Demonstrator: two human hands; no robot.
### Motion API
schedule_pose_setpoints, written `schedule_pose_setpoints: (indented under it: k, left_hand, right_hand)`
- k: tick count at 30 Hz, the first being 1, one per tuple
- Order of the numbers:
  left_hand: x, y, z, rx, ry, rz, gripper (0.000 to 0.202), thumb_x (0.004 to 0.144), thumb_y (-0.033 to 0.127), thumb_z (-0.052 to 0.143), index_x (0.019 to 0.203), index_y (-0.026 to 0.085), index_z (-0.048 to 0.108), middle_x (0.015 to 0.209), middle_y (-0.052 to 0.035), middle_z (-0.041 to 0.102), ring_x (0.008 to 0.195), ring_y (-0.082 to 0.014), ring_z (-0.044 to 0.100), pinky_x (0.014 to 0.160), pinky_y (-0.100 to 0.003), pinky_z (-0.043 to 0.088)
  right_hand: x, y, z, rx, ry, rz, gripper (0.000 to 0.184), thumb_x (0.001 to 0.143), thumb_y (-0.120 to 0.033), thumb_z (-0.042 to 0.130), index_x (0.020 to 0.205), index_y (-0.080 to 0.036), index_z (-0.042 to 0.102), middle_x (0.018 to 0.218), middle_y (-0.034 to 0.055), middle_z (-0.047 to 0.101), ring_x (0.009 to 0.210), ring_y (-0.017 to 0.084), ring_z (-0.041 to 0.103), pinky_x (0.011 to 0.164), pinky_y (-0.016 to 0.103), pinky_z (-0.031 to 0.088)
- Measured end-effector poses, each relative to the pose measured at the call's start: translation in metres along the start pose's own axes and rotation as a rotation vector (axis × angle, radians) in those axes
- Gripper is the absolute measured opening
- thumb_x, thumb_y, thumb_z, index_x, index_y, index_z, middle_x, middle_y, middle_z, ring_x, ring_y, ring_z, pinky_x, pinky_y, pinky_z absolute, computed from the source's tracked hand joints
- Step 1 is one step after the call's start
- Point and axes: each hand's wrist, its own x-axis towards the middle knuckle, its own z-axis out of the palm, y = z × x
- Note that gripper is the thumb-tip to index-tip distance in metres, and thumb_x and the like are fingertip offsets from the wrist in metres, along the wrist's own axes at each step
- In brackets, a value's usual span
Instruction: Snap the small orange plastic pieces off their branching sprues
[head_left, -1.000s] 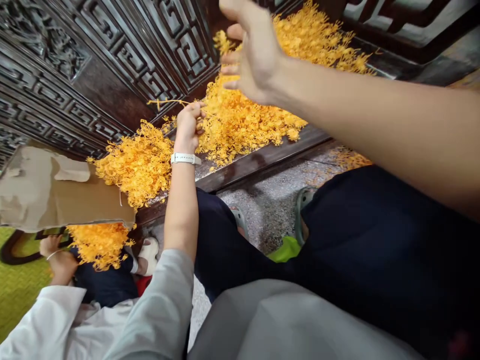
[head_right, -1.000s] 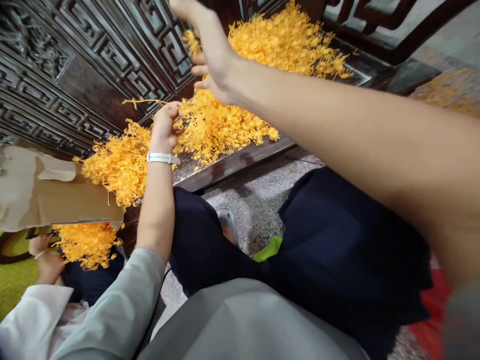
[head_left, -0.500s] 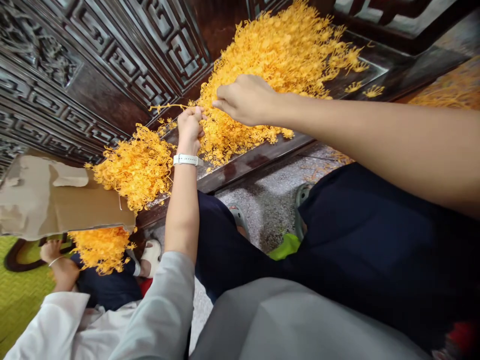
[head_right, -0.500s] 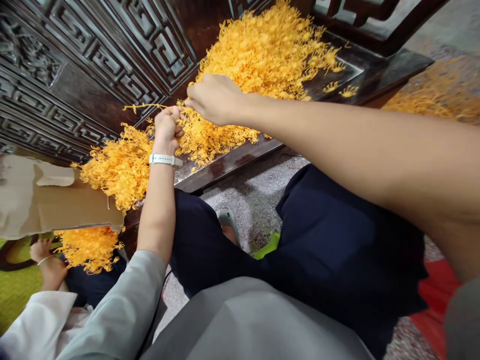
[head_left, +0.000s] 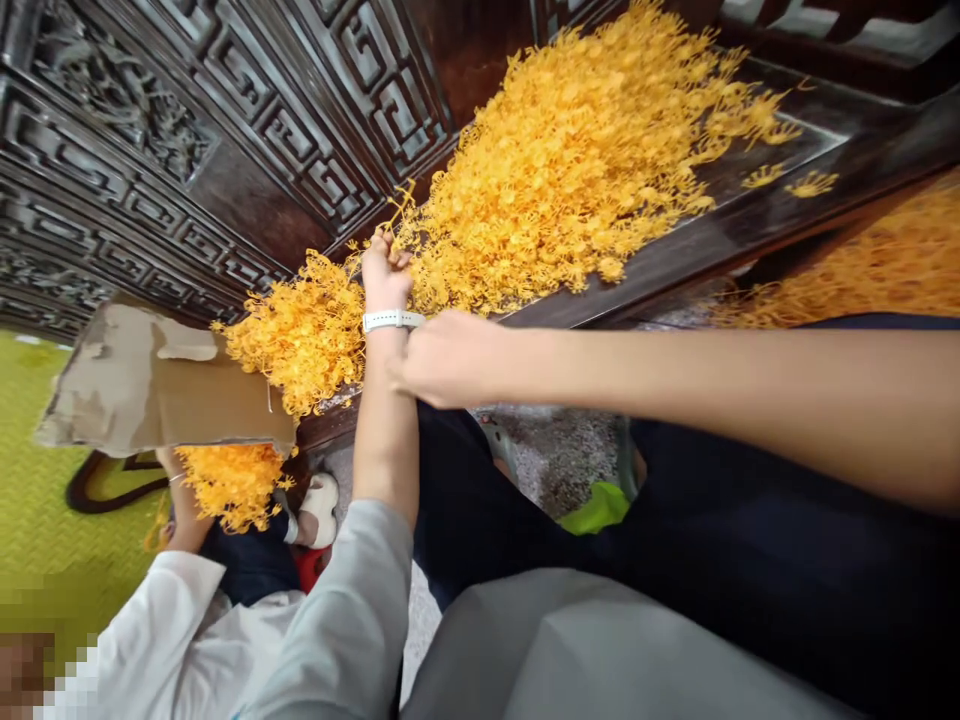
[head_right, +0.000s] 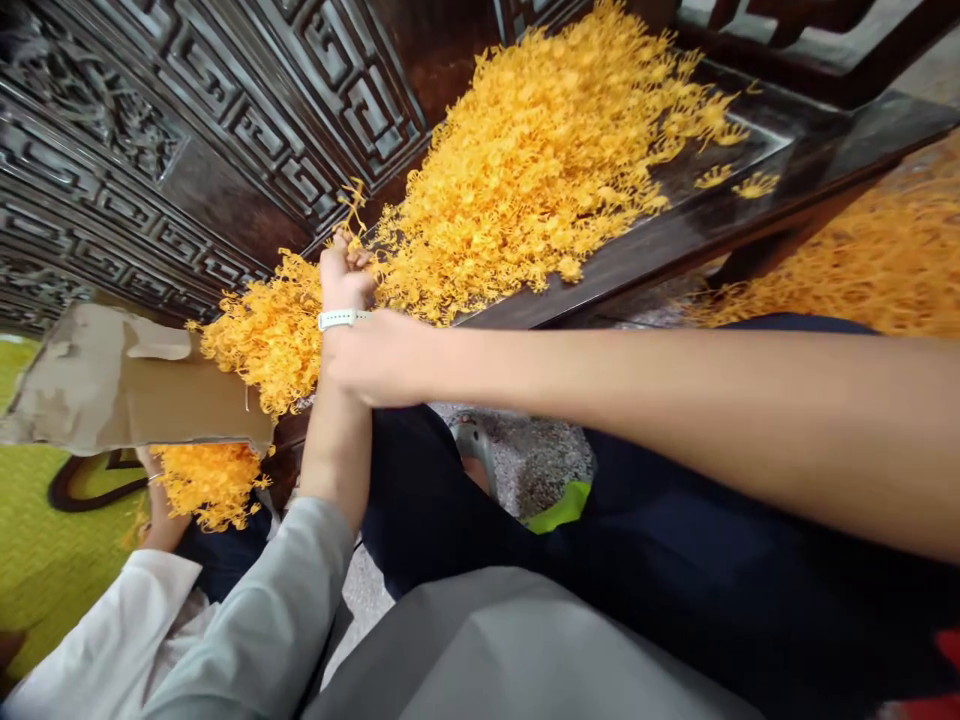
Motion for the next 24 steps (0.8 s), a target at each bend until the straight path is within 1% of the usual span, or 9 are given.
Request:
schedule_pose_setpoints:
  k: [2,6,11,16,18,19,21,23,24]
  left_hand:
    - [-0.012,0.007,0.001,-0.038,-0.066,0.051,0.019,0.113,0.034,0.055,0.099,0.024,0.061,0.071,0.0033,0.056,0.043,-0.0085,0.029,0.045,-0.027,0.031]
    - [-0.042,0.016,0.008,0.014,-0.258,0.160,0.033,0.101,0.059,0.071,0.100,0.026,0.066,0.089,-0.0014,0.068,0.046,-0.0062,0.038,0.046,-0.025,0.031]
    - [-0.069,0.012,0.022,0.123,-0.377,0.148,0.041,0.094,0.060,0.080,0.098,0.020,0.069,0.098,-0.0084,0.071,0.049,-0.0047,0.044,0.048,-0.021,0.027]
    - [-0.056,-0.002,0.028,0.114,-0.305,0.155,0.031,0.100,0.049,0.075,0.103,0.020,0.067,0.096,-0.0059,0.070,0.048,-0.0039,0.045,0.046,-0.020,0.027]
    - [-0.038,-0.003,0.022,0.094,-0.208,0.184,0.024,0.106,0.041,0.068,0.099,0.019,0.062,0.093,-0.0023,0.068,0.045,-0.0020,0.034,0.045,-0.021,0.024]
    - [-0.028,-0.003,0.017,0.091,-0.132,0.197,0.022,0.108,0.038,0.065,0.097,0.020,0.060,0.090,-0.0004,0.066,0.044,-0.0022,0.029,0.045,-0.022,0.022]
    - [-0.008,0.001,0.005,0.125,-0.011,0.207,0.024,0.110,0.038,0.062,0.093,0.021,0.057,0.084,0.0022,0.062,0.045,-0.0041,0.023,0.045,-0.025,0.023]
    - [0.008,0.006,-0.008,0.191,-0.006,0.196,0.027,0.106,0.042,0.066,0.090,0.022,0.057,0.078,0.0026,0.059,0.046,-0.0066,0.023,0.047,-0.026,0.025]
    - [0.013,0.009,-0.014,0.212,-0.039,0.191,0.028,0.105,0.043,0.068,0.088,0.023,0.058,0.076,0.0023,0.058,0.047,-0.0077,0.023,0.048,-0.027,0.026]
  right_hand:
    - [0.003,0.024,-0.001,0.166,0.054,0.218,0.025,0.104,-0.035,0.055,0.102,-0.015,0.069,0.083,0.0106,0.065,0.079,0.023,0.059,0.074,0.038,0.044]
    - [0.007,0.077,-0.015,0.642,0.364,0.601,0.033,0.102,-0.054,0.061,0.101,-0.021,0.062,0.074,0.0009,0.050,0.070,0.018,0.048,0.067,0.032,0.043]
    - [0.000,0.095,-0.023,0.953,0.421,0.642,0.045,0.102,-0.070,0.052,0.103,-0.025,0.059,0.064,-0.0051,0.032,0.057,0.015,0.031,0.053,0.028,0.038]
    - [-0.007,0.091,-0.020,1.125,0.381,0.632,0.023,0.100,-0.039,0.065,0.085,-0.022,0.062,0.061,-0.0054,0.031,0.054,0.013,0.025,0.048,0.026,0.031]
    - [-0.010,0.076,-0.017,1.140,0.203,0.557,0.024,0.096,-0.033,0.070,0.078,-0.018,0.065,0.060,-0.0048,0.036,0.053,0.010,0.028,0.047,0.024,0.028]
    - [-0.011,0.065,-0.015,1.123,0.045,0.489,0.025,0.094,-0.033,0.073,0.075,-0.017,0.067,0.060,-0.0041,0.041,0.053,0.009,0.031,0.047,0.024,0.028]
    - [-0.015,0.039,-0.011,1.042,-0.399,0.292,0.029,0.087,-0.038,0.082,0.073,-0.015,0.072,0.062,-0.0022,0.053,0.055,0.009,0.042,0.048,0.022,0.032]
    - [-0.018,0.016,-0.008,0.917,-0.863,0.093,0.030,0.081,-0.041,0.088,0.073,-0.015,0.075,0.065,-0.0020,0.059,0.060,0.010,0.051,0.049,0.020,0.039]
    - [-0.020,0.009,-0.009,0.853,-1.021,0.031,0.029,0.079,-0.041,0.089,0.073,-0.015,0.077,0.065,-0.0022,0.060,0.061,0.010,0.054,0.050,0.020,0.041]
